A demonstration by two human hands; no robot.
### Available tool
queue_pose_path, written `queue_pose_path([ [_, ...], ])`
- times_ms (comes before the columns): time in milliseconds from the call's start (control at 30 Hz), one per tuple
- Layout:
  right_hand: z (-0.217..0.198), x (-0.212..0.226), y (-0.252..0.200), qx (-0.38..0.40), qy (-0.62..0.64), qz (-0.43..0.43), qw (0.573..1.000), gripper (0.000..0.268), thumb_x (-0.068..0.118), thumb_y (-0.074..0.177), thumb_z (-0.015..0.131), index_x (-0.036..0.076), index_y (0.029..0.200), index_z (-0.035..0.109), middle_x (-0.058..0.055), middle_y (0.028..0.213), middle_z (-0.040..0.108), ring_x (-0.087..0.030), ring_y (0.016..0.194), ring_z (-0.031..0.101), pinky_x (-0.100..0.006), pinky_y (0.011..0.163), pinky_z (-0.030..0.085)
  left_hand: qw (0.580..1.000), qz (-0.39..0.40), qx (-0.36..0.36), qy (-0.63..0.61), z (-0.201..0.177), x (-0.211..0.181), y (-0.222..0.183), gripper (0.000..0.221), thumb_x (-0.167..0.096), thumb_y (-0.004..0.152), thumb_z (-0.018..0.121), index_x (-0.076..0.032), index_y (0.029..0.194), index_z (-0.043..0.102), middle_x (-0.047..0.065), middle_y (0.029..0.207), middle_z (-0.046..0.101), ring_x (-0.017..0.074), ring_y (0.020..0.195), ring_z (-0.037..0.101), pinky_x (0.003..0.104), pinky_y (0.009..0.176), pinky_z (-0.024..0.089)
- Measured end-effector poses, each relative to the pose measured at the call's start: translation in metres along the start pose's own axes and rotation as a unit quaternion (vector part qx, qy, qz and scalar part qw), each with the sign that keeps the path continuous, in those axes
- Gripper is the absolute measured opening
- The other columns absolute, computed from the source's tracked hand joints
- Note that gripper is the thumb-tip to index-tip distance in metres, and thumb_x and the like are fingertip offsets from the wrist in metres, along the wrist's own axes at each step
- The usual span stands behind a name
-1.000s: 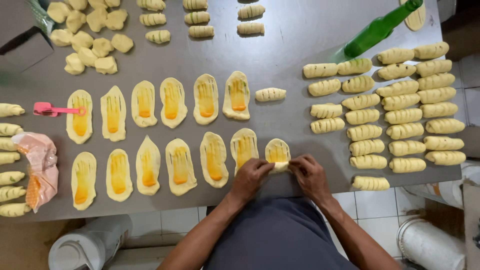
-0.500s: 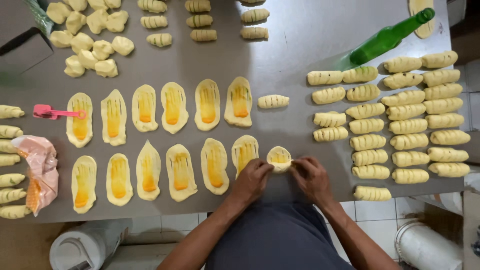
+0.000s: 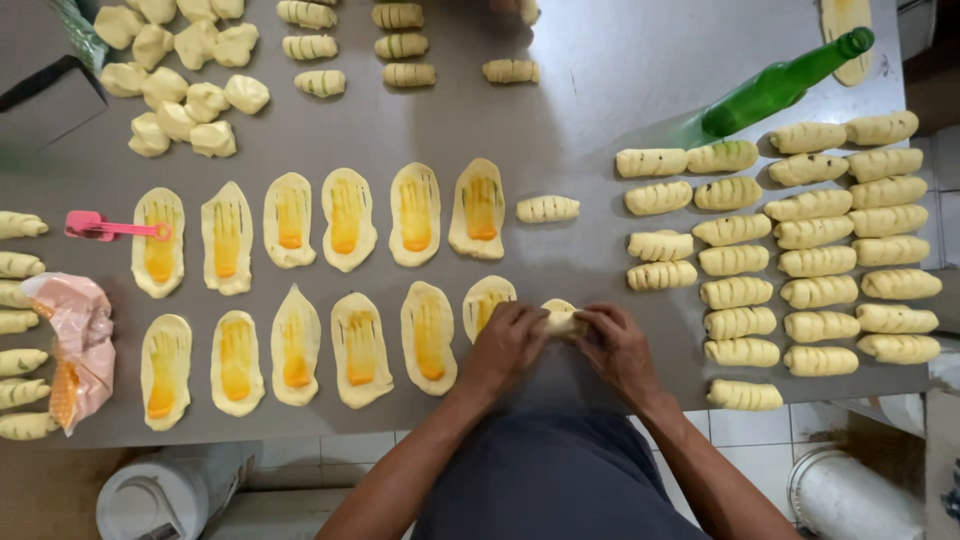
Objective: The person prepares pieces of dough by applying a filling from a pastry bag, brushing them with a liquid using a small brush, and rolling them into shapes on a metal table.
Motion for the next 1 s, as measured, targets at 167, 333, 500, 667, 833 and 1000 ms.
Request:
queue_pose_path([
  [167,0.005,-0.017,0.018,0.044,0.028,-0.004,0.999,0.029,0.019,0.092,0.076,0.018,0.121,0.075,-0.015,0.108,0.07,-0.044,0.101,0.07,-0.054,0.082,0.06,0.999,0.027,0.011,0.024,0.027,0.029,0.006,0.031,-0.021,0.094,0.073,-0.016,0.125,0.071,0.014,0.112,0.067,0.0362,0.115,0.066,0.043,0.097,0.058],
  [333,-0.003,-0.019,0.048,0.037,0.019,-0.025,0.999,0.029,0.024,0.095,0.075,0.015,0.122,0.074,-0.015,0.096,0.075,-0.042,0.094,0.072,-0.052,0.076,0.06,1.0,-0.006,0.015,-0.023,-0.009,0.024,0.035,0.032,-0.021,0.098,0.07,-0.015,0.129,0.069,0.016,0.109,0.069,0.0383,0.114,0.067,0.045,0.099,0.057],
  [500,-0.003,-0.017,0.029,0.03,0.009,-0.018,0.999,0.029,0.024,0.088,0.081,0.019,0.117,0.076,-0.014,0.106,0.073,-0.044,0.099,0.071,-0.055,0.078,0.06,0.997,0.053,-0.039,0.034,0.001,0.013,0.02,0.023,-0.024,0.099,0.071,-0.012,0.118,0.074,0.014,0.109,0.069,0.0337,0.11,0.068,0.04,0.098,0.057],
  [667,0.011,-0.036,0.049,0.029,0.013,-0.034,0.999,0.025,0.021,0.092,0.078,0.018,0.116,0.078,-0.016,0.105,0.073,-0.044,0.099,0.071,-0.054,0.079,0.06,0.999,0.04,-0.014,0.006,-0.001,0.026,0.036,0.025,-0.019,0.096,0.073,-0.01,0.119,0.074,0.017,0.106,0.069,0.0382,0.106,0.069,0.045,0.094,0.058],
  [833,-0.001,-0.017,0.061,-0.003,0.046,-0.011,0.999,0.02,0.017,0.096,0.072,0.015,0.116,0.078,-0.017,0.098,0.075,-0.043,0.095,0.072,-0.05,0.074,0.06,1.0,-0.011,-0.005,-0.012,-0.01,0.022,0.044,0.022,-0.013,0.099,0.066,-0.009,0.12,0.074,0.017,0.104,0.07,0.0375,0.106,0.07,0.043,0.093,0.058],
  [1000,0.004,-0.02,0.039,-0.005,0.067,0.015,0.998,0.027,0.017,0.09,0.079,0.016,0.117,0.079,-0.014,0.1,0.074,-0.04,0.093,0.074,-0.044,0.076,0.064,0.999,-0.004,-0.022,0.032,-0.012,-0.001,0.029,0.022,-0.019,0.102,0.066,-0.01,0.121,0.073,0.013,0.11,0.069,0.0319,0.111,0.068,0.038,0.097,0.057],
])
Point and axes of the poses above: each hand's wrist, its own y-axis towards the middle knuckle, its own z-axis out of the palm, x = y × z, the point moved 2 cm from there along y, towards the middle knuckle
